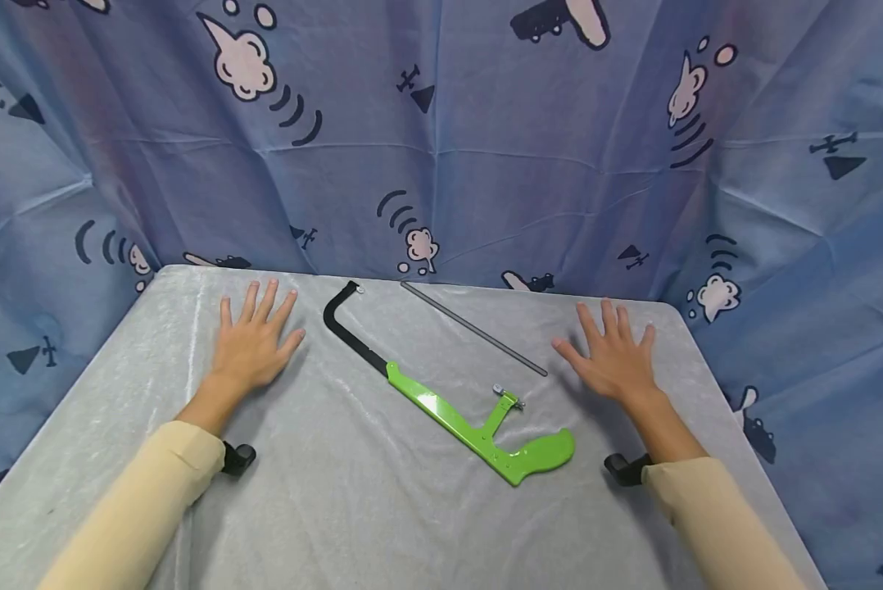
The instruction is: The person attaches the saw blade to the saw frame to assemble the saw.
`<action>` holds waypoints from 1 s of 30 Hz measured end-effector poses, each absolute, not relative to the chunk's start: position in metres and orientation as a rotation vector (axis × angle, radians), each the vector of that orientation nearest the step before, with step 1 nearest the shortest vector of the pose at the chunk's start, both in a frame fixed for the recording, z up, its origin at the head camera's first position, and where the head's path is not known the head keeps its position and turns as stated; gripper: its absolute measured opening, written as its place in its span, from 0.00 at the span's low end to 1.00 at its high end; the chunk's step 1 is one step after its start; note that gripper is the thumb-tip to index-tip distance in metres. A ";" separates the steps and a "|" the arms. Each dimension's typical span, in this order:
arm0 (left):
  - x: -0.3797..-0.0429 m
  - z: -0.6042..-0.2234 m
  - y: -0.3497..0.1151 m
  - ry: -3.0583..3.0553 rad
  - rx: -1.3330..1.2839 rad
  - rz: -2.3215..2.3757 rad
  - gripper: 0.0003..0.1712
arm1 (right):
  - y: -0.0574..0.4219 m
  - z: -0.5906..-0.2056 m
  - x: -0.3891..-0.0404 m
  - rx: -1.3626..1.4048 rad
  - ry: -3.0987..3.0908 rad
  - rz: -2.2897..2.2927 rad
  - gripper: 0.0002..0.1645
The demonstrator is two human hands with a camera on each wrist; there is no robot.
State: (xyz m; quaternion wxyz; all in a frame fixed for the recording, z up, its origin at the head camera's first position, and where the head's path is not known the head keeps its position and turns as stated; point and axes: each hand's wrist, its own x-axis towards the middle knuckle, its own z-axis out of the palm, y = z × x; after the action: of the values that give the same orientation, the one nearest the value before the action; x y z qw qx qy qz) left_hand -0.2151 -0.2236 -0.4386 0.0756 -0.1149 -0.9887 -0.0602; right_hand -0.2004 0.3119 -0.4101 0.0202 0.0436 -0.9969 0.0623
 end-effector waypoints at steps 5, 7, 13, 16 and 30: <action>-0.214 -0.436 -0.210 -2.942 -0.384 -0.183 0.39 | 0.303 -0.409 -0.200 0.156 -3.100 0.243 0.55; -0.214 -0.435 -0.205 -2.938 -0.405 -0.182 0.39 | 0.300 -0.409 -0.200 0.164 -3.099 0.264 0.54; -0.211 -0.437 -0.188 -2.921 -0.487 -0.218 0.38 | 0.286 -0.409 -0.199 0.195 -3.106 0.375 0.54; -0.209 -0.437 -0.180 -2.930 -0.518 -0.233 0.38 | 0.281 -0.411 -0.199 0.214 -3.097 0.413 0.53; -0.203 -0.445 -0.154 -2.943 -0.642 -0.276 0.38 | 0.266 -0.417 -0.202 0.282 -3.029 0.613 0.42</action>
State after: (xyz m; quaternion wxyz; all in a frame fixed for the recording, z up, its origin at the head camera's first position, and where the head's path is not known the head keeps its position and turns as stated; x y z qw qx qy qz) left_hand -0.2034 -0.1535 -0.4448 0.0583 -0.2117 -0.9713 -0.0912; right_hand -0.2017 0.2656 -0.4175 0.0192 0.0908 -0.9759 0.1973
